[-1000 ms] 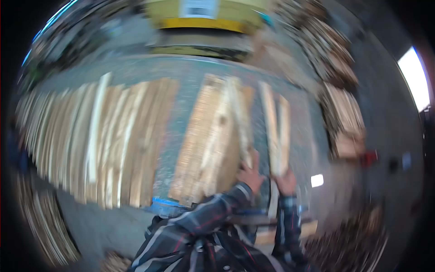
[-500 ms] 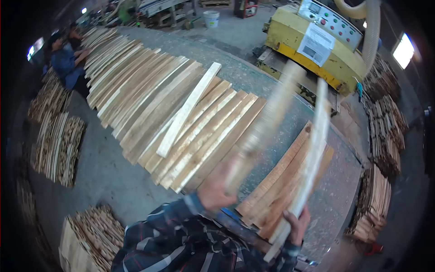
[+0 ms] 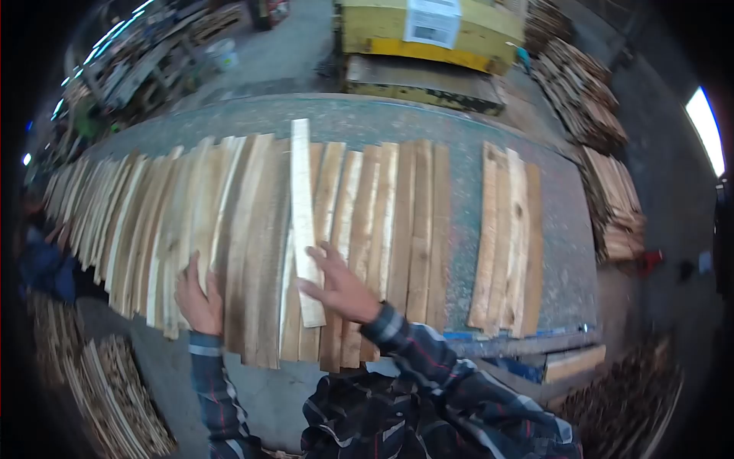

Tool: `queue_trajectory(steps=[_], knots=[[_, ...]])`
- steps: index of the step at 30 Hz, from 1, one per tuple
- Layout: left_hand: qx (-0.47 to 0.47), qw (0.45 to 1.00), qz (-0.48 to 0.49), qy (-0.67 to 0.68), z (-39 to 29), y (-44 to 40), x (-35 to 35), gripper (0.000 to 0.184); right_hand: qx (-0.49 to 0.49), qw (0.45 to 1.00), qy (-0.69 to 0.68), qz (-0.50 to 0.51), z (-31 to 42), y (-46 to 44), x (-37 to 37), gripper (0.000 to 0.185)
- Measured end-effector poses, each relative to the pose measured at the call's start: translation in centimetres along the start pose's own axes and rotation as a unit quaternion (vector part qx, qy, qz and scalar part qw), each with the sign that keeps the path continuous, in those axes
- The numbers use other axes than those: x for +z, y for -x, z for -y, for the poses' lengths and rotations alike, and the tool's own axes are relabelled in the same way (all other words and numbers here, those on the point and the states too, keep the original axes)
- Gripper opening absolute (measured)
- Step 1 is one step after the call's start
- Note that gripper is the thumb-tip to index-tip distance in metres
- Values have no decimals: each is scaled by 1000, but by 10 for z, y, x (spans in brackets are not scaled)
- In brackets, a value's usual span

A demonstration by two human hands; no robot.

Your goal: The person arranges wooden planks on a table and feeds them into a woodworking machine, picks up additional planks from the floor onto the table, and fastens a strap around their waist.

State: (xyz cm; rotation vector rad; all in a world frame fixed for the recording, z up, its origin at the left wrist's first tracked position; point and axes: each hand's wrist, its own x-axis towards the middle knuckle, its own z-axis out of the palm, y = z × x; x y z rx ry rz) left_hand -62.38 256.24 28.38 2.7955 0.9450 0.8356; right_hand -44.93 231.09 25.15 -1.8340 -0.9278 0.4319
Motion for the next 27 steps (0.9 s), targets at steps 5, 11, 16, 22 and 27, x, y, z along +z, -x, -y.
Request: queue_trajectory(steps=[5, 11, 16, 22, 27], knots=[[-11, 991, 115, 65, -89, 47, 99, 73, 356, 920, -160, 48, -32, 169, -108, 52], [50, 984, 126, 114, -111, 49, 144, 80, 604, 777, -144, -109, -105, 445, -19, 42], [109, 991, 71, 20, -39, 21, 132, 79, 650, 741, -164, -34, -101, 538, 62, 41], [159, 980, 27, -114, 10, 2, 59, 49, 592, 754, -229, -169, -45, 611, 147, 39], [131, 816, 518, 220, -64, 153, -43, 20, 515, 736, -412, -153, 38, 568, 83, 34]])
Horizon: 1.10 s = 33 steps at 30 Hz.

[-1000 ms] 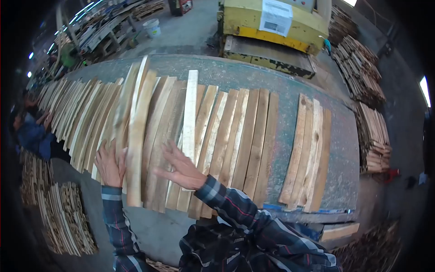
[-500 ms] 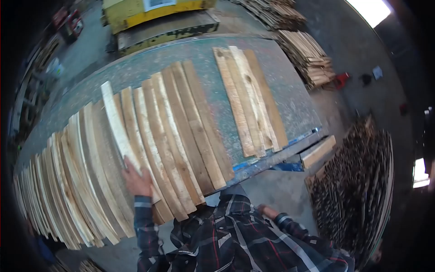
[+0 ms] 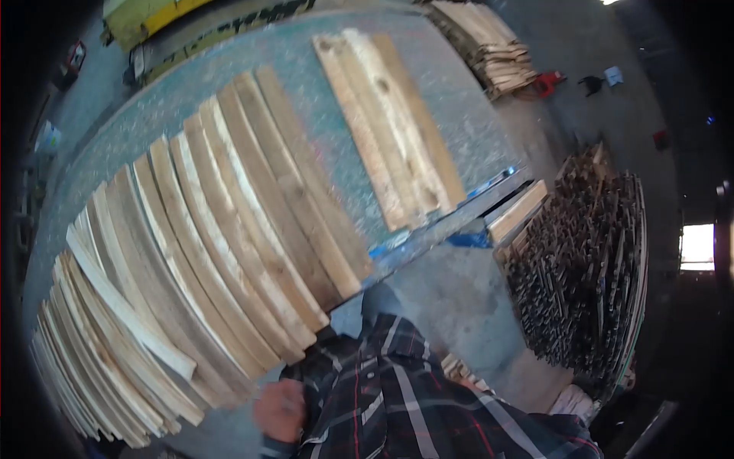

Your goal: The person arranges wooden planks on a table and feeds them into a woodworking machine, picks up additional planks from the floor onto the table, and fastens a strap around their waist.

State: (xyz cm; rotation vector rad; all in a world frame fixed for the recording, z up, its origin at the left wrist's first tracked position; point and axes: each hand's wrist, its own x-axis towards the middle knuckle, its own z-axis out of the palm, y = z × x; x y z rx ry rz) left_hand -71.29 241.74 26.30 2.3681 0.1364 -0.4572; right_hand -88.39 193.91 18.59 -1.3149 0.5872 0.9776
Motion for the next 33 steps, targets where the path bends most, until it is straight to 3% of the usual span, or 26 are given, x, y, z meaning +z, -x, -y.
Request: queue_trajectory(steps=[1, 2, 4, 7, 10, 12, 13, 16, 17, 19, 22, 24, 26, 29, 32, 33], knots=[[29, 995, 95, -22, 1, 19, 20, 19, -1, 999, -22, 38, 19, 10, -5, 33], [43, 999, 17, 1, 13, 38, 48, 20, -1, 997, -41, 71, 36, 21, -10, 33], [-82, 983, 107, 122, -9, 40, 20, 21, 6, 990, -79, 118, 64, 37, -18, 32], [-136, 976, 74, 154, -43, 41, 24, 20, 35, 983, -104, 144, 99, 32, -43, 34], [-115, 982, 62, 138, -60, 39, 44, 22, 224, 973, -30, 56, 122, 18, -87, 26], [-149, 977, 76, 134, -85, 22, 60, 23, 198, 976, 6, 87, 137, 9, -123, 20], [-166, 974, 82, 130, -98, 15, 67, 24, 126, 982, 23, 142, 151, 5, -135, 17], [-102, 991, 36, 73, -138, 11, 92, 24, 210, 958, -15, 192, 217, -1, -152, 24], [-108, 993, 34, 42, -154, 10, 93, 21, 162, 968, -25, 188, 220, -3, -167, 28], [-77, 994, 41, -59, -180, 4, 104, 19, 156, 976, 3, 151, 260, -12, -178, 39], [-30, 987, 37, -155, -182, 0, 140, 18, 182, 977, -18, 108, 284, -26, -193, 33], [-17, 972, 43, -228, -185, -9, 158, 11, 129, 981, 97, 107, 284, -35, -203, 34], [-32, 981, 6, -193, -193, -14, 160, 10, 38, 991, 123, 22, 270, -37, -198, 36], [-22, 994, -7, -109, -198, -22, 145, 16, -51, 993, 13, -109, 210, -72, -198, 31], [22, 1000, -3, -13, -176, -32, 143, 18, -254, 928, 244, -125, 242, -84, -153, 21], [37, 999, -13, -21, -176, -35, 140, 19, -224, 920, 287, -146, 249, -83, -147, 17]])
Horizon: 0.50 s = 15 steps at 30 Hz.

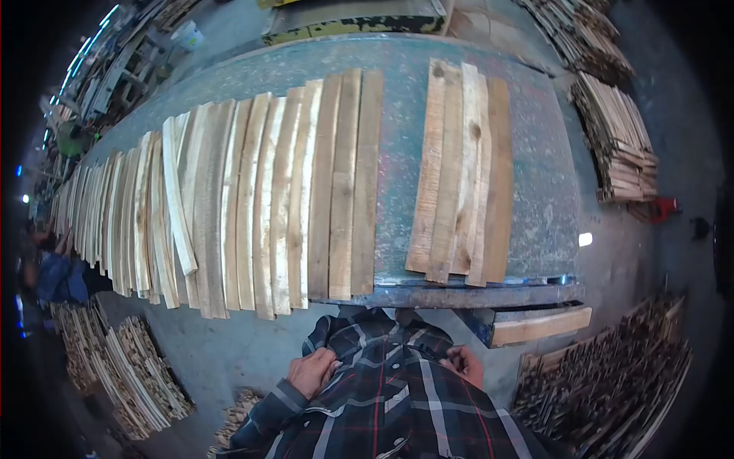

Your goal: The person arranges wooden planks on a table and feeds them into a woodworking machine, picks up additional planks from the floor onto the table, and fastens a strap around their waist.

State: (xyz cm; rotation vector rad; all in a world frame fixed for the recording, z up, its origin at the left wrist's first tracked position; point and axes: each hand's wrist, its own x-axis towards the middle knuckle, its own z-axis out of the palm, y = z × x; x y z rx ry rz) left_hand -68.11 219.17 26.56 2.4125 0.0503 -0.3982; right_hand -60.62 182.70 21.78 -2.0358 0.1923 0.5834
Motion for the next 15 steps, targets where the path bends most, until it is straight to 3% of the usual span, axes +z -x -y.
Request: queue_trajectory(steps=[3, 4, 7, 9, 10, 11, 12, 13, 15], knots=[[-2, 999, -26, -37, 14, 2, -1, 18, -87, 993, -5, 79, 11, -6, 0, 19], [-3, 998, -41, -51, 23, 4, -1, 18, -42, 995, 23, 83, 20, -3, 8, 21], [-1, 994, -47, -97, 28, 9, -20, 20, -116, 990, 65, 49, 64, -2, 40, 20], [18, 994, -53, -93, 44, 11, -26, 22, -165, 966, 177, 86, 60, -30, 47, 30], [-22, 995, 41, -93, 50, 8, -41, 19, -156, 949, 243, 124, 80, -34, 41, 34], [12, 996, -35, -81, 54, 1, -55, 26, -136, 929, 305, 159, 98, -32, 37, 37], [51, 991, -102, -67, 58, -9, -73, 33, -134, 921, 341, 135, 125, -36, 35, 43], [96, 980, -164, -50, 64, -19, -89, 40, -158, 955, 250, 36, 133, -46, 42, 39], [30, 967, -223, -116, 80, -26, -103, 65, -222, 957, 164, -91, 154, -62, 55, 46]])
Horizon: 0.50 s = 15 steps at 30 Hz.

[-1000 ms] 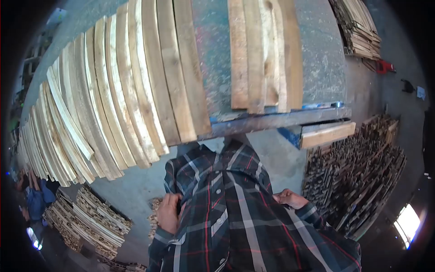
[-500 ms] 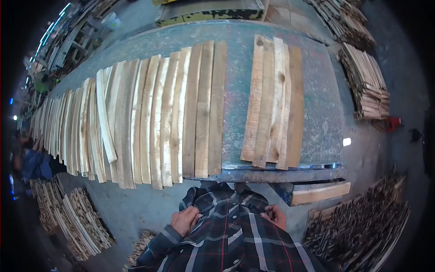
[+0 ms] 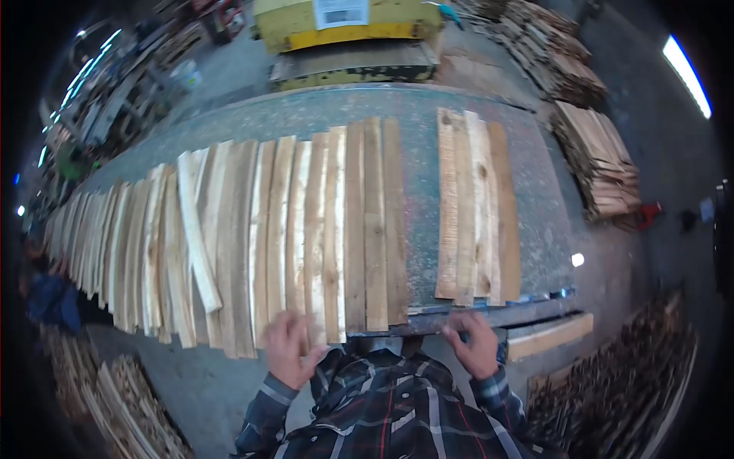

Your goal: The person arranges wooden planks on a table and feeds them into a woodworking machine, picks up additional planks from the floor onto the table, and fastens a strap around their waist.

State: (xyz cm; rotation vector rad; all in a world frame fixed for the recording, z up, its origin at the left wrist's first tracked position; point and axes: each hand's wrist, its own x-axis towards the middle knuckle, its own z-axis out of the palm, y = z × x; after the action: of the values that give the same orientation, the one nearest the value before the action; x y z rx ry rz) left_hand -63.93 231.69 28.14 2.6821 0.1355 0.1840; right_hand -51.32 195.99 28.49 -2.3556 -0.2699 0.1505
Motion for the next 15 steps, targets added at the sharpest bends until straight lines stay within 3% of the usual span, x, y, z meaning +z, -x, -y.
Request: queue_trajectory(steps=[1, 5, 9, 15], knots=[[-29, 998, -32, -36, 10, -6, 1, 77, -39, 997, 7, -59, 6, -13, 2, 54], [-82, 986, 58, -134, 58, 18, 38, 114, -135, 981, 135, 26, 30, -35, 43, 94], [-13, 986, 13, -163, 86, 32, 68, 112, -198, 953, 182, 140, 36, -39, 120, 114], [34, 993, 2, -116, 91, 8, 67, 101, -161, 951, 232, 123, 47, -48, 149, 113]])
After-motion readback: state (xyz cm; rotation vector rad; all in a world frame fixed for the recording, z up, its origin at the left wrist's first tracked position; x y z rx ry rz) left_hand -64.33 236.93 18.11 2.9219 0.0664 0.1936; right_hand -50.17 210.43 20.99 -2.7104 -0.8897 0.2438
